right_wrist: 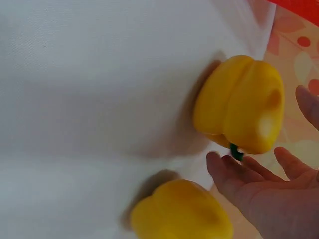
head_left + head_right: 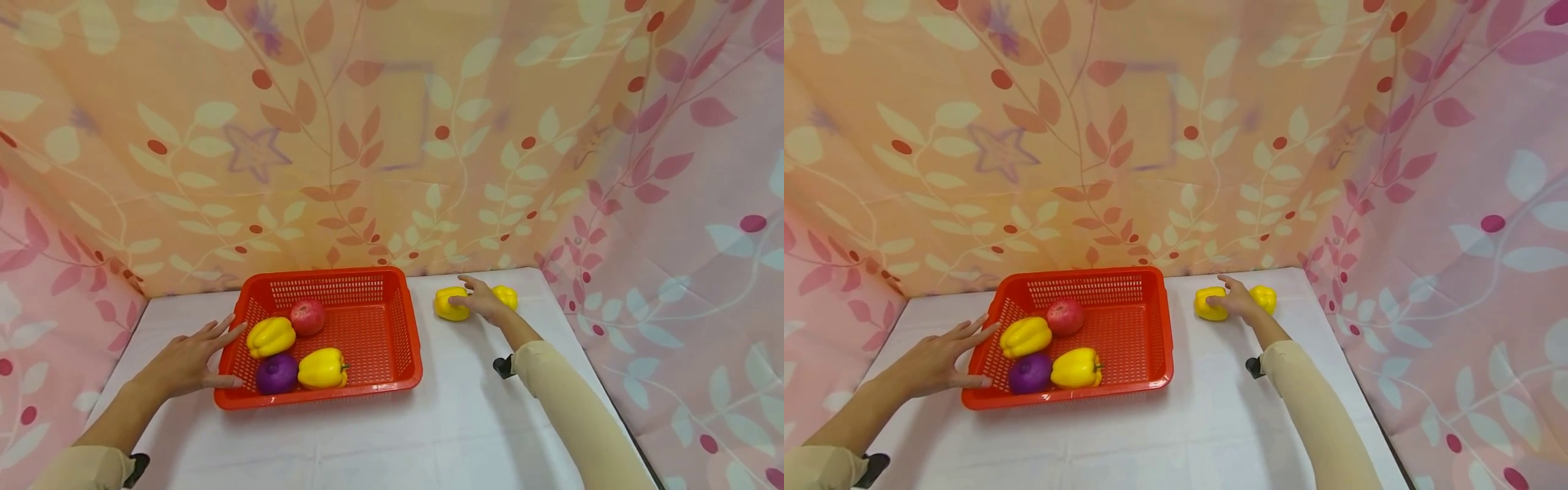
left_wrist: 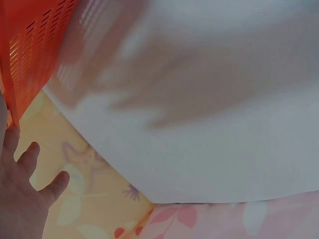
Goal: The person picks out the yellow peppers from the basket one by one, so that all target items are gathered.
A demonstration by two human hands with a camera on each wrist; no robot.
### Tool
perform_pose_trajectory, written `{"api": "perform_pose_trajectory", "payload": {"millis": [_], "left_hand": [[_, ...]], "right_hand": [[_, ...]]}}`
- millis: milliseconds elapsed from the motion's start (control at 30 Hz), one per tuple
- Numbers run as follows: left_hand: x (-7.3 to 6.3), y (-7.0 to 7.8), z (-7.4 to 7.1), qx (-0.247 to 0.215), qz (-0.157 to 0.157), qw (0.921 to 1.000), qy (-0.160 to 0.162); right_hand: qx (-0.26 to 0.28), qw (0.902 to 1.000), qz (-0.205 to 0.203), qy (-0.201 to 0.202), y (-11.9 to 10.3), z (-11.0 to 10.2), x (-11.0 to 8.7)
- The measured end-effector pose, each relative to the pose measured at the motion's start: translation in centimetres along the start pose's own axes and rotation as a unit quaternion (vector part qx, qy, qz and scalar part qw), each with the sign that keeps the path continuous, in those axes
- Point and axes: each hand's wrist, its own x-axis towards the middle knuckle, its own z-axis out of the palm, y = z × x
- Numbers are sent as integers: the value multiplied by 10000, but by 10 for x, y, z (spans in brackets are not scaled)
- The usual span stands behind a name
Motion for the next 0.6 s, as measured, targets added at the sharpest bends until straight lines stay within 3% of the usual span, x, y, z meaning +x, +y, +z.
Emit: {"api": "perform_pose_trajectory", "payload": {"millis": [300,600], "left_hand": [[-1,1,-1,19,28,10000,54],[0,1,0,-7,52,10000,82]], "right_hand": [[-246,9969,-709,-245,-41,-5,-12],[-135,9836,-1540,-933,-90,17,-26]]}}
